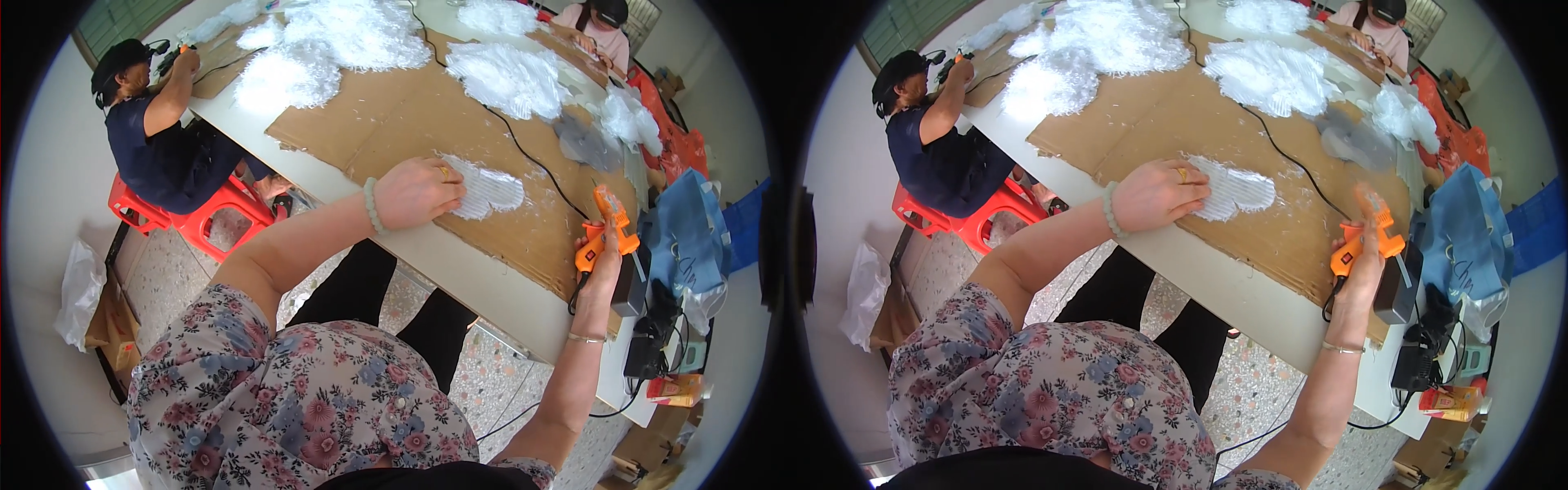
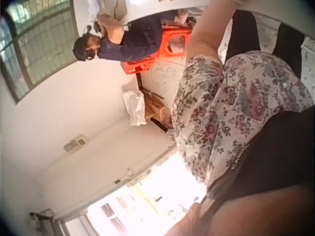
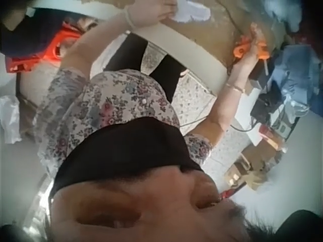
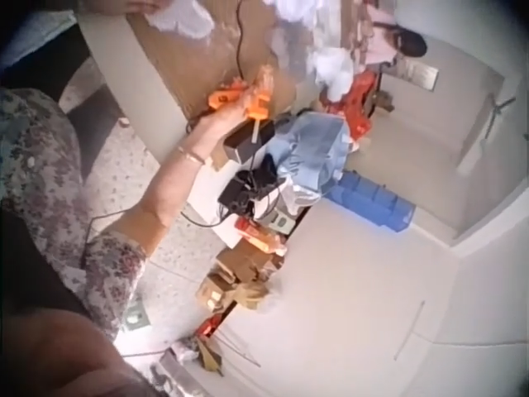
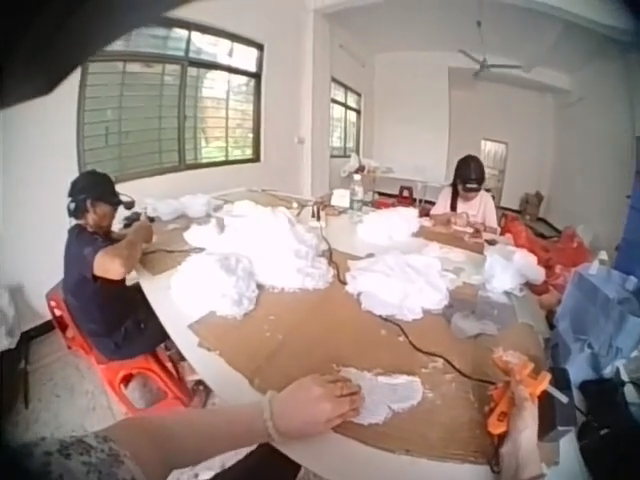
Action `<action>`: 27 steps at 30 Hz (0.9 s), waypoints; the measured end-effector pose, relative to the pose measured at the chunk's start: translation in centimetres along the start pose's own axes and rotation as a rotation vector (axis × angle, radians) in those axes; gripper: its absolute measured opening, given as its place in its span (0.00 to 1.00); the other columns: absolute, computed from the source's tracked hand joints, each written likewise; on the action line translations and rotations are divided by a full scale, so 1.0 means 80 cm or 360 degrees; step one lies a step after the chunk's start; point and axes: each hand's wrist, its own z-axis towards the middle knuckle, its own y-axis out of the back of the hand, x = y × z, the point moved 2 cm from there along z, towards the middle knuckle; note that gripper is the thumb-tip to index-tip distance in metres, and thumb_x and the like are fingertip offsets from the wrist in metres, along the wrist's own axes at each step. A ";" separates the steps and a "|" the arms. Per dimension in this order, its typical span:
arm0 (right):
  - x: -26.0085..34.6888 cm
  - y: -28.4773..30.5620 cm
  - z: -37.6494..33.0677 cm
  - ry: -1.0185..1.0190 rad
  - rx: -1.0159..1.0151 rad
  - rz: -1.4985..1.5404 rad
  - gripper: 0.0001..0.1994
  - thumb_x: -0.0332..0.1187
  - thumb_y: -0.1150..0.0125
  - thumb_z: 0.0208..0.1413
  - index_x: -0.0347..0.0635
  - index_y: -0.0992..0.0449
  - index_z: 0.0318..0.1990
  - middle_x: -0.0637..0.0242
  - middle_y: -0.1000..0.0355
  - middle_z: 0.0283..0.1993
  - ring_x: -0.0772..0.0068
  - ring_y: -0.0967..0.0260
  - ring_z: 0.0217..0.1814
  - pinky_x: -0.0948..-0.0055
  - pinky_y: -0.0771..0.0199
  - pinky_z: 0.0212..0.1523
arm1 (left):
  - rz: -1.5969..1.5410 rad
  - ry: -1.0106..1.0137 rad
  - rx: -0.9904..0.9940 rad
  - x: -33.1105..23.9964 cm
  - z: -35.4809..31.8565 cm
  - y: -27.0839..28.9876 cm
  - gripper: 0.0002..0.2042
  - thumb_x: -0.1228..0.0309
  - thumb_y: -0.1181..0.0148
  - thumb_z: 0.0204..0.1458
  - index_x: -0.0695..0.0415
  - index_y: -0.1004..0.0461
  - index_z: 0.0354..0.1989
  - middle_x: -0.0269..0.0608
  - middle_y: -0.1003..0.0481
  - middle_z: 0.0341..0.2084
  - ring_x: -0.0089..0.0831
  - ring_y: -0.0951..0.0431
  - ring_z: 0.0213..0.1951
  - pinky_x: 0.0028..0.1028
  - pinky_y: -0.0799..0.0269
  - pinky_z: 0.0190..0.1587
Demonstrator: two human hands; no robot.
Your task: The recorder uses a hot glue gun to apply glue to white fiber stuffing and press pieces together.
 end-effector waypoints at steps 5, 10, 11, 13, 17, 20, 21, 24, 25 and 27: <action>0.002 -0.004 -0.003 0.0130 0.0091 0.0014 0.13 0.42 0.50 0.60 0.41 0.30 0.42 0.65 0.29 0.35 0.79 0.35 0.26 0.76 0.28 0.28 | 0.0009 -0.0033 -0.0035 0.005 -0.003 -0.002 0.08 0.69 0.39 0.46 0.58 0.24 0.33 0.40 0.24 0.36 0.38 0.26 0.41 0.33 0.29 0.45; 0.008 -0.027 -0.014 0.0143 0.0178 0.0044 0.15 0.42 0.51 0.61 0.38 0.31 0.43 0.63 0.29 0.35 0.76 0.34 0.26 0.75 0.27 0.27 | -0.0090 -0.0021 -0.0039 0.003 -0.002 -0.006 0.07 0.70 0.39 0.46 0.58 0.24 0.32 0.40 0.24 0.36 0.38 0.26 0.41 0.33 0.30 0.47; 0.011 -0.038 -0.015 0.0158 0.0255 0.0035 0.15 0.42 0.50 0.61 0.37 0.30 0.43 0.62 0.29 0.34 0.76 0.33 0.26 0.74 0.26 0.28 | -0.0020 -0.0032 -0.0030 0.004 -0.003 -0.005 0.07 0.70 0.39 0.46 0.58 0.24 0.33 0.40 0.24 0.36 0.38 0.26 0.41 0.33 0.31 0.47; 0.018 -0.056 -0.015 0.0139 0.0361 -0.0009 0.16 0.42 0.50 0.60 0.36 0.29 0.40 0.61 0.28 0.33 0.75 0.32 0.27 0.72 0.24 0.29 | 0.0009 -0.0064 -0.0020 0.003 -0.003 -0.002 0.08 0.70 0.39 0.46 0.58 0.24 0.33 0.40 0.24 0.36 0.38 0.26 0.41 0.34 0.31 0.48; 0.024 -0.093 -0.004 0.0060 0.0441 -0.0018 0.16 0.42 0.49 0.60 0.35 0.28 0.36 0.60 0.28 0.32 0.74 0.30 0.29 0.69 0.21 0.33 | 0.0020 -0.0040 -0.0023 0.003 -0.002 0.003 0.08 0.70 0.40 0.46 0.57 0.24 0.35 0.39 0.25 0.37 0.39 0.27 0.42 0.35 0.32 0.48; 0.007 -0.108 0.006 0.0069 0.0443 0.0047 0.16 0.42 0.48 0.59 0.34 0.29 0.36 0.59 0.28 0.32 0.73 0.30 0.29 0.67 0.20 0.34 | 0.0018 -0.0033 -0.0021 0.001 0.000 -0.001 0.08 0.70 0.40 0.46 0.57 0.24 0.35 0.39 0.25 0.38 0.38 0.27 0.42 0.35 0.32 0.49; -0.001 -0.110 0.007 0.0030 0.0440 0.0101 0.16 0.42 0.48 0.59 0.34 0.29 0.36 0.59 0.28 0.33 0.73 0.29 0.30 0.65 0.20 0.35 | 0.0005 -0.0004 -0.0005 0.001 0.001 -0.002 0.08 0.70 0.39 0.46 0.57 0.24 0.35 0.39 0.25 0.38 0.38 0.27 0.42 0.35 0.32 0.49; -0.010 -0.110 0.007 0.0045 0.0462 0.0024 0.16 0.41 0.48 0.60 0.34 0.29 0.36 0.59 0.28 0.33 0.72 0.29 0.31 0.64 0.20 0.36 | -0.0009 -0.0011 0.0013 0.000 0.003 -0.001 0.08 0.71 0.39 0.46 0.57 0.24 0.35 0.39 0.25 0.37 0.38 0.27 0.42 0.35 0.32 0.50; -0.009 -0.112 0.004 0.0056 0.0461 -0.0001 0.16 0.40 0.49 0.60 0.33 0.28 0.35 0.59 0.28 0.33 0.72 0.29 0.32 0.63 0.20 0.38 | -0.0020 0.0002 0.0011 0.002 0.002 -0.002 0.08 0.71 0.39 0.46 0.57 0.24 0.35 0.39 0.25 0.37 0.38 0.27 0.42 0.35 0.32 0.50; -0.011 -0.113 0.003 0.0072 0.0489 0.0017 0.16 0.40 0.49 0.60 0.33 0.28 0.36 0.60 0.28 0.33 0.72 0.29 0.32 0.63 0.20 0.39 | 0.0063 -0.0092 -0.0109 0.003 0.002 -0.004 0.06 0.70 0.39 0.42 0.57 0.25 0.29 0.36 0.24 0.34 0.32 0.27 0.41 0.31 0.33 0.47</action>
